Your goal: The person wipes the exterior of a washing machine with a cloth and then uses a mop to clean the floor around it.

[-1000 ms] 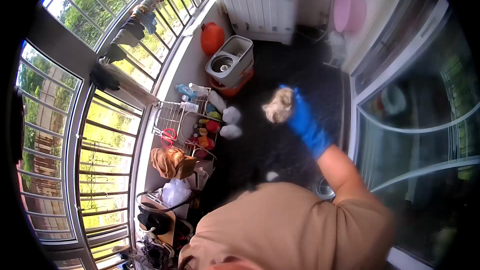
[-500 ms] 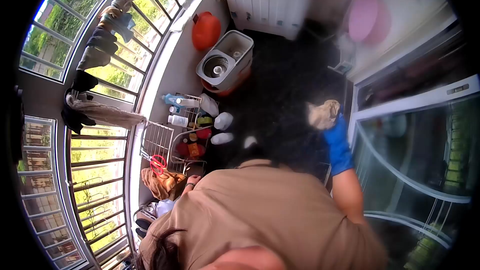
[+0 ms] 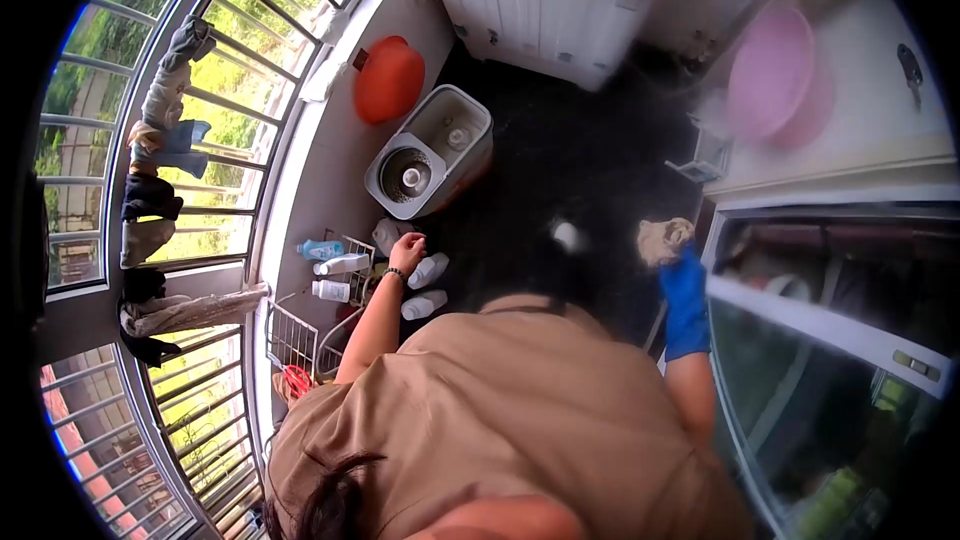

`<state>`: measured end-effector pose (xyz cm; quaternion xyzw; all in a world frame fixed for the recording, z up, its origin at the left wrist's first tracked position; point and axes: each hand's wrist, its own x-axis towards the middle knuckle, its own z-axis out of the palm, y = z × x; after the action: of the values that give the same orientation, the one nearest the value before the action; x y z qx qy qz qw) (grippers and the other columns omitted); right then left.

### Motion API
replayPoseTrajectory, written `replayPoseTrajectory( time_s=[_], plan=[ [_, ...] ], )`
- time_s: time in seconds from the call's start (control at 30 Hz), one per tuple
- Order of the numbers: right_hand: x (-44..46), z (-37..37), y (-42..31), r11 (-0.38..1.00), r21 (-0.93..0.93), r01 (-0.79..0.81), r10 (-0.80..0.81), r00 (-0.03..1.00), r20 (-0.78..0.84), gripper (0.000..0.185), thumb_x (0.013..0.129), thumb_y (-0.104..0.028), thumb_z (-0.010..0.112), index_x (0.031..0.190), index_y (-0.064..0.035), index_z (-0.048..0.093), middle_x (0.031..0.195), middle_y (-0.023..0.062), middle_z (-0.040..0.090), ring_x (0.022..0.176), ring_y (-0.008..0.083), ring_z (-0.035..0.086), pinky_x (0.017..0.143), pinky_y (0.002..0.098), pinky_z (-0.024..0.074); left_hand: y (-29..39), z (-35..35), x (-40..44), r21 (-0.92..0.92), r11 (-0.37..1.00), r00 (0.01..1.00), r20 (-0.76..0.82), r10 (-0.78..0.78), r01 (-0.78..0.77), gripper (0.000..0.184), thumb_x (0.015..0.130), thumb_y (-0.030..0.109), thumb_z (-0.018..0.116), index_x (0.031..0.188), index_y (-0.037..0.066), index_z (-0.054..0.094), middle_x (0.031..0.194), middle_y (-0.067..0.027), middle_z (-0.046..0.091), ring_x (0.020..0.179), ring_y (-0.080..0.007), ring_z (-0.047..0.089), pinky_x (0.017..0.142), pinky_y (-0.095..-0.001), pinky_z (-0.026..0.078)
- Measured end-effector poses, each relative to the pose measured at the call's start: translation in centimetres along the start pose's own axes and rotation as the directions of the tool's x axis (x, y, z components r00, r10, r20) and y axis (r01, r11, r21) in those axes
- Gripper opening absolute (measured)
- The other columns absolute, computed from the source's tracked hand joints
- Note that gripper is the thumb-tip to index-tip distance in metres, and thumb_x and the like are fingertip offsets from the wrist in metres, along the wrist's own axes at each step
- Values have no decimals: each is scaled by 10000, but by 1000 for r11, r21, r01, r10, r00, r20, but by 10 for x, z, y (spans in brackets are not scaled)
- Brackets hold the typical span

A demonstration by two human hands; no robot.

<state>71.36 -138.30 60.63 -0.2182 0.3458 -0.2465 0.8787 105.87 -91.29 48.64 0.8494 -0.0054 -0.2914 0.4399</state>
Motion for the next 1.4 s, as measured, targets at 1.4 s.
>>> replayPoseTrajectory(
  time_s=[1.4],
  plan=[
    [326, 388, 69, 537, -474, -698, 844, 437, 312, 558, 970, -447, 362, 1282, 0, 479, 1253, 154, 545, 1133, 274, 549, 985, 404, 437, 9, 49, 9, -584, 594, 675, -105, -731, 552, 180, 881, 196, 593, 989, 53, 613, 700, -14, 591, 517, -114, 555, 441, -244, 446]
  ],
)
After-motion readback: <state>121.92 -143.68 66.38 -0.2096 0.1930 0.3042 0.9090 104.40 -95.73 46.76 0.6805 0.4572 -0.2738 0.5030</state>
